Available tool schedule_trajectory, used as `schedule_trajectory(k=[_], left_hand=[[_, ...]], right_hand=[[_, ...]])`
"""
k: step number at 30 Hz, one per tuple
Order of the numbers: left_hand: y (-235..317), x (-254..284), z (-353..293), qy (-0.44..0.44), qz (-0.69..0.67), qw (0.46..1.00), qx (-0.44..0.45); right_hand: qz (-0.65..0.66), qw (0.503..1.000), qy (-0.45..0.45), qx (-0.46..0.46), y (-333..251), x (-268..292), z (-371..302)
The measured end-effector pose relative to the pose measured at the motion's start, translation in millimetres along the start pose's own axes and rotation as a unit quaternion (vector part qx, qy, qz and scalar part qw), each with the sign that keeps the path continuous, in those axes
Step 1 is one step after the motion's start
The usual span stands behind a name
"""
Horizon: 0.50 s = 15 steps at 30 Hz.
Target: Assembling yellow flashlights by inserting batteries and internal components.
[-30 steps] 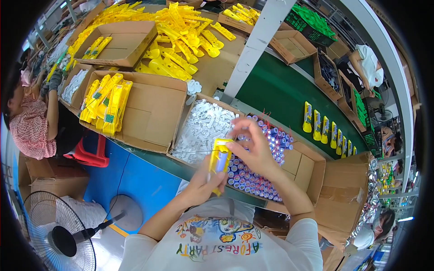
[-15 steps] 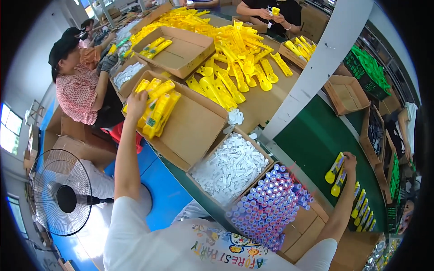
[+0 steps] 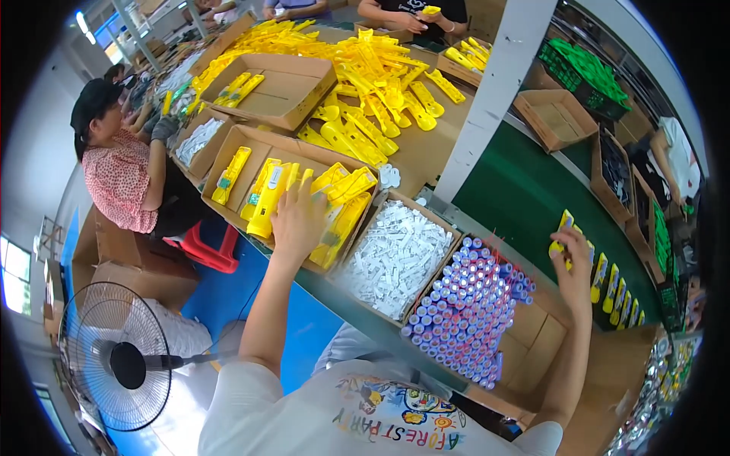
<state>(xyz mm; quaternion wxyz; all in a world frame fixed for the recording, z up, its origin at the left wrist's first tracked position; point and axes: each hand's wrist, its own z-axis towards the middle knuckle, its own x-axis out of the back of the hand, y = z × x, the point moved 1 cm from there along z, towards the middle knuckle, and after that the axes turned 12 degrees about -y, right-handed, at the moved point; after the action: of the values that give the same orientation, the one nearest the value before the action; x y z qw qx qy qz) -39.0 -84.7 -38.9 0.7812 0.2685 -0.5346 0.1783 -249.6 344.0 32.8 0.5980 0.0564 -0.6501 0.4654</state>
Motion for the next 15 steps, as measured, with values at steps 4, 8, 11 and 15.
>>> schedule_trajectory(k=[4,8,11,15], left_hand=[[-4,32,19,0.055,-0.037,0.988,-0.138],[9,49,36,-0.071,-0.015,0.973,-0.221],[8,39,49,-0.200,0.089,0.959,-0.179],[19,39,44,-0.085,0.052,0.966,-0.237]], right_hand=[[0.046,0.999,-0.019,-0.008,-68,-15,-56],[0.057,0.994,-0.090,0.026,-94,-40,-85],[0.089,0.988,-0.121,0.035,-105,-57,-93],[0.106,0.986,-0.125,0.027,-111,-74,-100]])
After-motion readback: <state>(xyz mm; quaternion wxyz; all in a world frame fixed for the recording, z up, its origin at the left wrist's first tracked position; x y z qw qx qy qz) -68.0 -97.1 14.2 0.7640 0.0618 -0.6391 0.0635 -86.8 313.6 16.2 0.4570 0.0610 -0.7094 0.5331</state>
